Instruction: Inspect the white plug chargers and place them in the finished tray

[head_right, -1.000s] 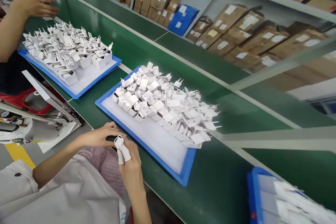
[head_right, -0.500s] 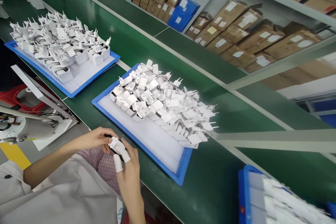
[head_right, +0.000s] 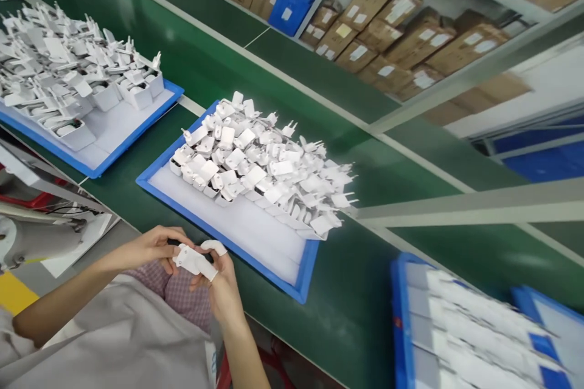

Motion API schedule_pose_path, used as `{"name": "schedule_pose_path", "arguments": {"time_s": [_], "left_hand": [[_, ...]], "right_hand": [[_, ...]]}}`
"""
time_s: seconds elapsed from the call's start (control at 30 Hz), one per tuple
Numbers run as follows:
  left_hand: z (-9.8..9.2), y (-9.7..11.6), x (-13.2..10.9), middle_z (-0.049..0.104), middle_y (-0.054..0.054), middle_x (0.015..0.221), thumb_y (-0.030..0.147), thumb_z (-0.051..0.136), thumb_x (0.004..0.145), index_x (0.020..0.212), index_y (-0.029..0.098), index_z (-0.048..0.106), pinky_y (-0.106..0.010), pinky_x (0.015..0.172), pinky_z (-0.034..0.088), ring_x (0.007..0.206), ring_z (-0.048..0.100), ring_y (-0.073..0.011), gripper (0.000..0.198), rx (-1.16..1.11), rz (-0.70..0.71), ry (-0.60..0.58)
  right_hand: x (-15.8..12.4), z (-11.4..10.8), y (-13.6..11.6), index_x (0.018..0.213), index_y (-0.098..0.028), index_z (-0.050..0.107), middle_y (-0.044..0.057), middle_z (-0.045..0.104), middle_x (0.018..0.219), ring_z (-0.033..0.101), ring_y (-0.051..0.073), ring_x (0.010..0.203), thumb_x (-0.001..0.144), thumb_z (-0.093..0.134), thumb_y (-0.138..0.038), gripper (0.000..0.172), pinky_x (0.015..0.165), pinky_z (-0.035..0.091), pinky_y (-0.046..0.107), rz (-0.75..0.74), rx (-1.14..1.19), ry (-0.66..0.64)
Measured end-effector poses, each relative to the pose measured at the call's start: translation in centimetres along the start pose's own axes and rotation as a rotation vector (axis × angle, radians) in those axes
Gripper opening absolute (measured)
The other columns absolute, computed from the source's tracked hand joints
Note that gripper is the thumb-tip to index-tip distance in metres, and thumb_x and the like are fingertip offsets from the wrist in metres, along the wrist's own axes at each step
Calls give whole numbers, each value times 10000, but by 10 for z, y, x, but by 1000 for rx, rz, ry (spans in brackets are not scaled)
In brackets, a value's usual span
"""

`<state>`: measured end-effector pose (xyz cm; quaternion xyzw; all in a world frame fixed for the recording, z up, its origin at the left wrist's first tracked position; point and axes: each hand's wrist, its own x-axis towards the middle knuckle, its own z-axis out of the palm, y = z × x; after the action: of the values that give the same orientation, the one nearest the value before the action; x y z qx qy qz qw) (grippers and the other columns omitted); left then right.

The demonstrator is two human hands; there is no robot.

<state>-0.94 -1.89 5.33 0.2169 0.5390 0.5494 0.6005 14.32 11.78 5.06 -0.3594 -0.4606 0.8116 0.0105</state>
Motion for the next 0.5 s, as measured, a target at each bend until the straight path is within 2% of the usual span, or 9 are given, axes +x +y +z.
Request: {"name": "schedule_pose_path", "arguments": {"time_s": [0.13,0.27,0.33,0.4,0.47,0.5], "left_hand": [[2,-5,1,581,-62,1050,583,676,834,1105,207,744,-315,695,638,711,716,-181,468,16,-2,29],[5,-10,4,577,-55,997,655,644,818,1040,200,769,-293,625,628,633,707,-172,521,30,-12,114],[9,-15,4,600,-63,965,697,600,822,1001,187,774,-293,593,623,605,696,-173,568,77,3,150],[11,-21,2,654,-80,983,716,590,812,967,186,777,-280,559,611,617,688,-182,583,123,27,208],[9,-25,1,717,-82,1046,703,570,827,963,210,777,-289,548,612,619,690,-195,551,186,40,322],[6,-25,1,744,-74,1054,678,580,826,947,230,781,-306,553,621,641,706,-220,506,256,75,360]], "right_hand": [[5,-3,-5,963,-221,623,-25,636,903,580,74,458,708,791,-441,376,452,534,231,44,21,-74],[5,1,9,951,-238,538,-8,657,929,540,74,394,782,718,-442,321,384,466,225,-38,-94,-2],[4,5,21,978,-251,524,11,673,916,580,112,443,842,641,-408,238,399,468,238,-211,-190,78],[4,7,29,987,-248,570,40,689,923,671,171,647,880,550,-324,133,561,552,283,-515,-394,118],[7,4,29,967,-237,629,50,700,947,688,186,841,874,484,-220,174,759,567,295,-782,-656,99],[9,-1,26,983,-232,645,49,707,976,685,177,893,864,478,-193,208,819,555,277,-863,-777,65]]}}
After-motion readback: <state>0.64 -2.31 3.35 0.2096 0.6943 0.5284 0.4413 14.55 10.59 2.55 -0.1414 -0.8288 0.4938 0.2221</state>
